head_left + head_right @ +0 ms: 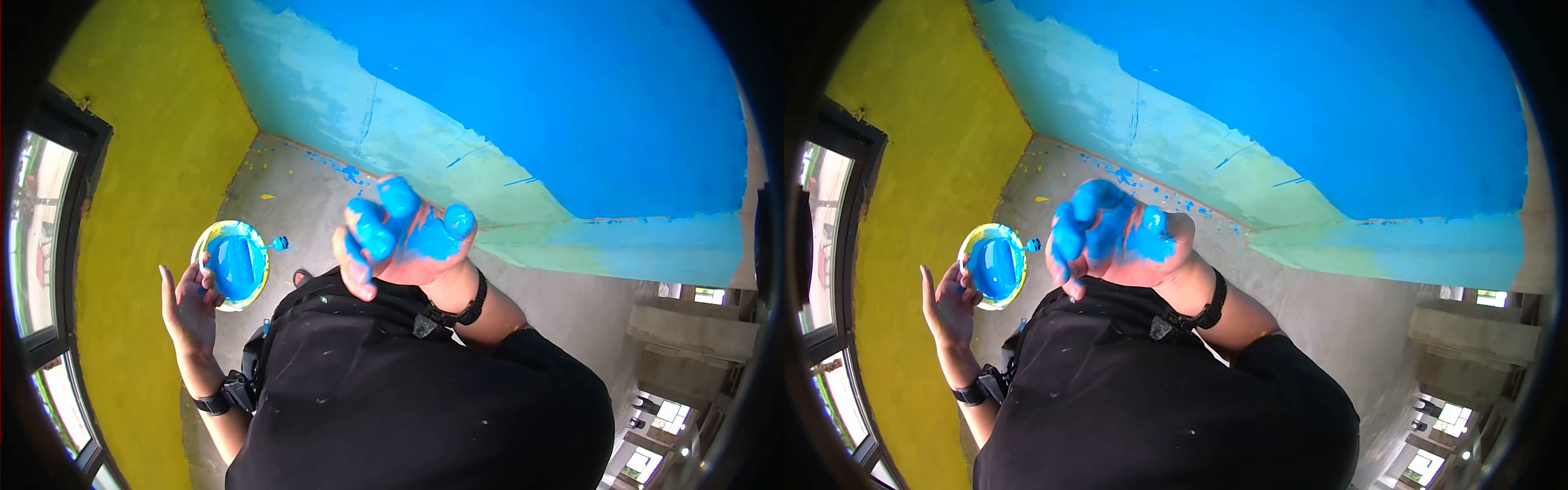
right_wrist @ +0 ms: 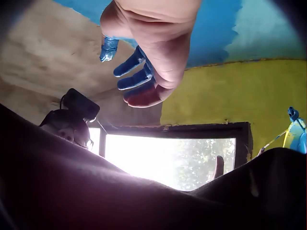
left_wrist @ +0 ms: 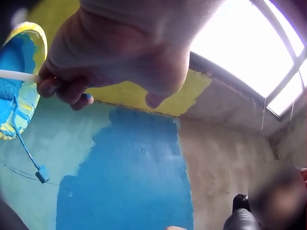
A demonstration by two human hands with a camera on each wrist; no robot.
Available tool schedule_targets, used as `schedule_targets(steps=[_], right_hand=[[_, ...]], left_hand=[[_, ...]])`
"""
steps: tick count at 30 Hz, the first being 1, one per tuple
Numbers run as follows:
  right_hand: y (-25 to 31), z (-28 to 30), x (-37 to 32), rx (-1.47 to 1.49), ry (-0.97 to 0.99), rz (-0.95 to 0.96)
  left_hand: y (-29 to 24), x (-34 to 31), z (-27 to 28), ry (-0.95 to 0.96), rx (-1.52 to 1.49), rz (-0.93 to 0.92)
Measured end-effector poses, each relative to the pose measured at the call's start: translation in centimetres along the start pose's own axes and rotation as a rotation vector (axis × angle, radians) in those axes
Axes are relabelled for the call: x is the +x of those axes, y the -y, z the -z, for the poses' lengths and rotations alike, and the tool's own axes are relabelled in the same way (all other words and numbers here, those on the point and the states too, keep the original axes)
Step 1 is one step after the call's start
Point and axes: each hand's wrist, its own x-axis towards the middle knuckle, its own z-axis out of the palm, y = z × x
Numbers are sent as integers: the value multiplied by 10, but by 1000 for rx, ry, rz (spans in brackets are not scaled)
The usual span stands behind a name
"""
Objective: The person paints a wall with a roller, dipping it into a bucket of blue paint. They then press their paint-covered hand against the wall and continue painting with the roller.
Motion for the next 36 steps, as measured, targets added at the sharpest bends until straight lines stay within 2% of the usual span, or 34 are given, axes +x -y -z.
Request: schedule_targets(steps=[2,3,14,19,22,29,32,34,36], right_hand=[[-8,1,-2,4,-23,178],[1,-7,-1,-144,-72,88],[5,-24,-6,-168,-172,107],[8,-26,-6,-155,-201,108],[7,-22,-2,-133,-109,134],[15,-8,-6,-150,-101,98],[23,0,-9,-251,-120,122],[30,0,-11,-166,-213,74],[31,-6,-1,-157,-194,74]], left_hand=[[-1,-1,3,6,4,1],[-1,-1,2,9,9,3],[-6,3,2,49,72,15],[-6,1,-5,4,51,7],[-4,1,-4,1,34,1],[-3,4,-1,-11,39,6],[-1,6,1,-33,40,6],[-1,7,3,-31,38,-1],[-1,7,2,-41,38,20]])
